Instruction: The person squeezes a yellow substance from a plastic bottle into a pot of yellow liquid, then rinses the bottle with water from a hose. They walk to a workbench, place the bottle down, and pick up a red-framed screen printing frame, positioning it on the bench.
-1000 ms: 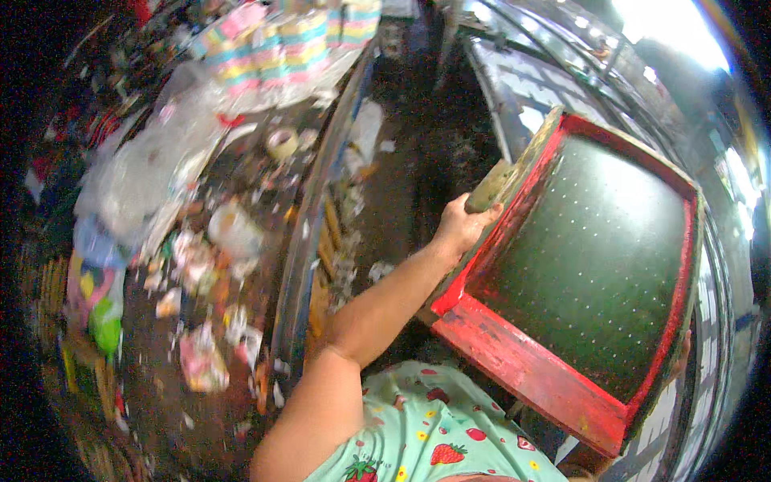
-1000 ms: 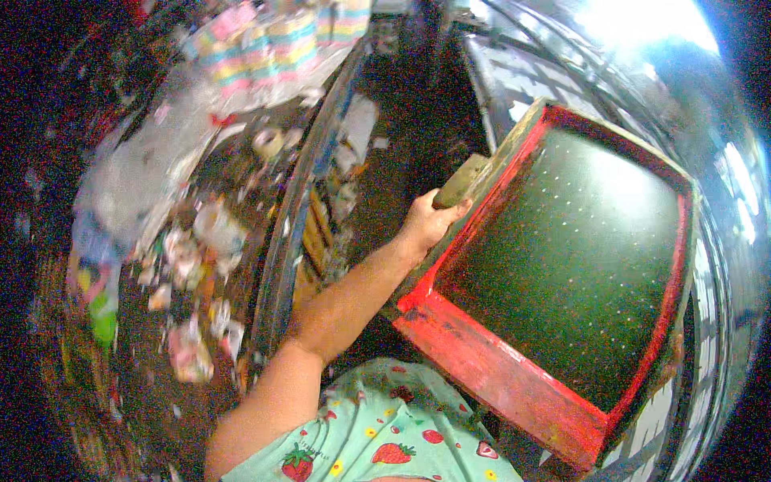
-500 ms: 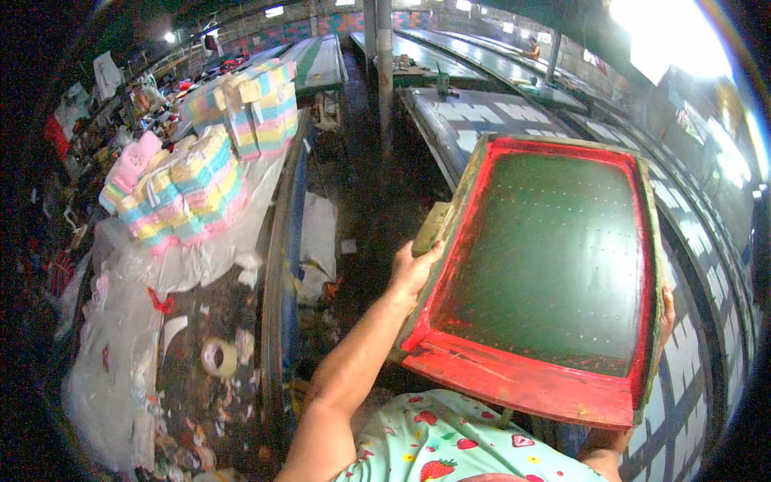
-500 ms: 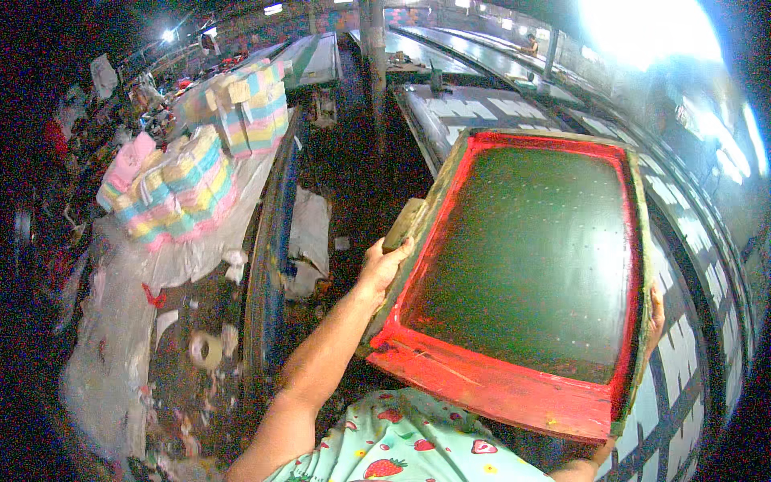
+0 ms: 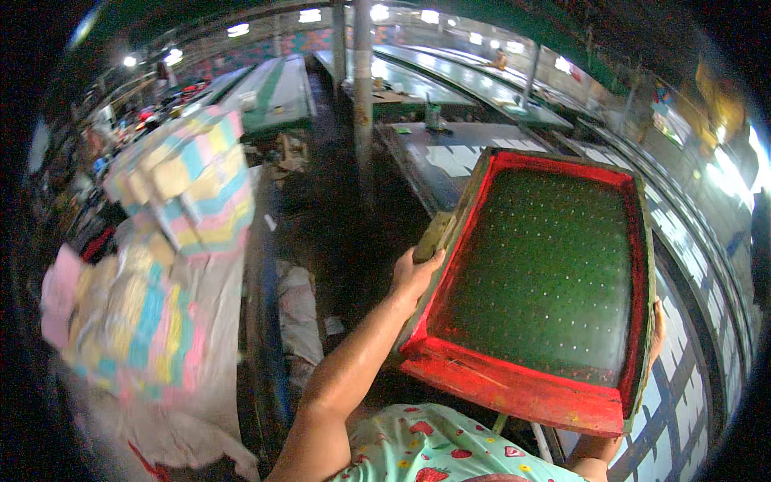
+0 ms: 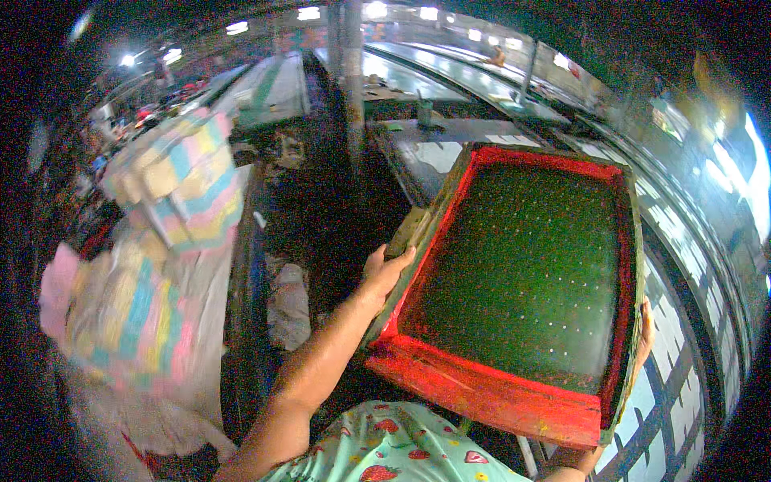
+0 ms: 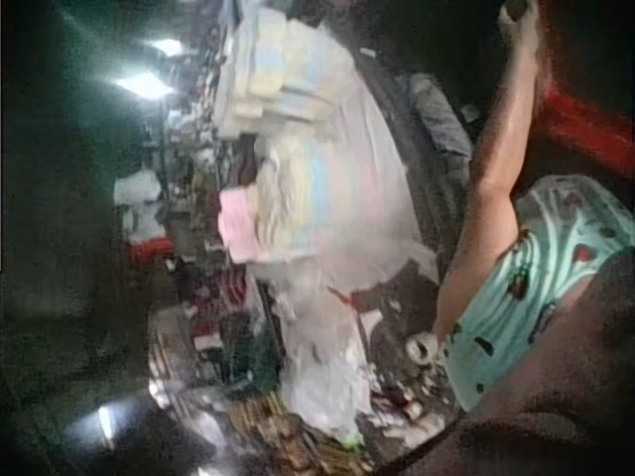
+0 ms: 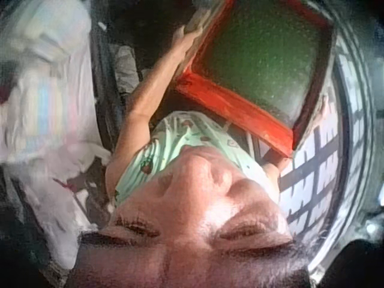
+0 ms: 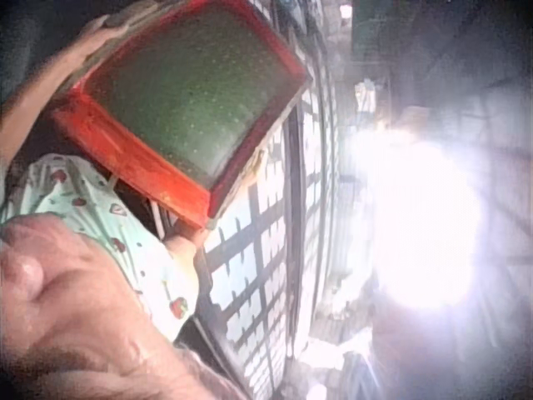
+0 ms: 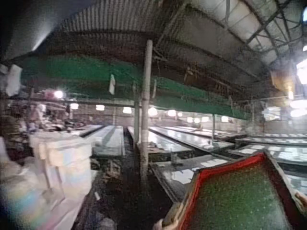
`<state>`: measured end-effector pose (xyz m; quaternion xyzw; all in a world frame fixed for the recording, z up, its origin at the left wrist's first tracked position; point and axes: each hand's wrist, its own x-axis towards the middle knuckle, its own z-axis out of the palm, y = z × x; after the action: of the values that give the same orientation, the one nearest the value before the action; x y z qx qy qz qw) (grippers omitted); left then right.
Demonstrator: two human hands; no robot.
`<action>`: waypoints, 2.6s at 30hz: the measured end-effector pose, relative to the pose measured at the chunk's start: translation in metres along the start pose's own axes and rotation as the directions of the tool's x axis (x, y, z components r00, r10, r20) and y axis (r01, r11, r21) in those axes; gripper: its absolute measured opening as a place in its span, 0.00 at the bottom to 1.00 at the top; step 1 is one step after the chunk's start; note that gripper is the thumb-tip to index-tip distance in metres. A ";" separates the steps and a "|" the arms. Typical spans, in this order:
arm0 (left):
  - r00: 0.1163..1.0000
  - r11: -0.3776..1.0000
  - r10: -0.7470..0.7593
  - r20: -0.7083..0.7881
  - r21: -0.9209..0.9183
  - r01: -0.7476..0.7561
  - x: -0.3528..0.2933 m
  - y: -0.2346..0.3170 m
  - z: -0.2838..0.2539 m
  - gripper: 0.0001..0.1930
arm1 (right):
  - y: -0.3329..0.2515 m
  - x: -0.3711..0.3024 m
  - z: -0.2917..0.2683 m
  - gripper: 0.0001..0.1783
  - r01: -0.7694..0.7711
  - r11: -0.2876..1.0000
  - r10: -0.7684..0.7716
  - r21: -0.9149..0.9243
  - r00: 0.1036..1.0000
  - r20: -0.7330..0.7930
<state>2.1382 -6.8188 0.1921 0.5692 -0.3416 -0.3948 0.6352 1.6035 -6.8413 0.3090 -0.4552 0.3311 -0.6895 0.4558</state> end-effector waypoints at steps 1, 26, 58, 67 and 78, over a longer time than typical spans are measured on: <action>0.998 0.999 -0.025 0.053 -0.026 0.026 0.029 0.002 0.000 0.27 | 0.008 0.005 0.004 0.23 0.049 0.997 -0.052 -0.056 0.998 -0.046; 0.878 0.973 -0.229 0.421 0.118 0.197 0.592 -0.004 -0.032 0.31 | 0.265 0.223 0.304 0.25 0.076 0.980 -0.132 -0.186 0.942 -0.308; 0.766 0.960 -0.181 0.617 0.278 0.003 1.027 -0.037 0.090 0.30 | 0.494 0.373 0.417 0.33 -0.073 0.933 -0.175 -0.351 0.761 -0.625; 0.789 0.950 -0.114 0.604 0.298 -0.091 1.059 -0.075 0.073 0.28 | 0.574 0.401 0.431 0.37 -0.172 0.982 0.066 -0.076 0.691 -0.720; 0.789 0.935 -0.165 0.593 0.349 -0.067 1.044 -0.101 0.059 0.26 | 0.590 0.386 0.413 0.37 -0.189 0.978 0.059 -0.085 0.648 -0.759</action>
<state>2.5496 -7.7795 0.0828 0.5232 -0.5787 -0.5066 0.3670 2.1150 -7.4334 0.0717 -0.1392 0.5732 -0.7548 0.2869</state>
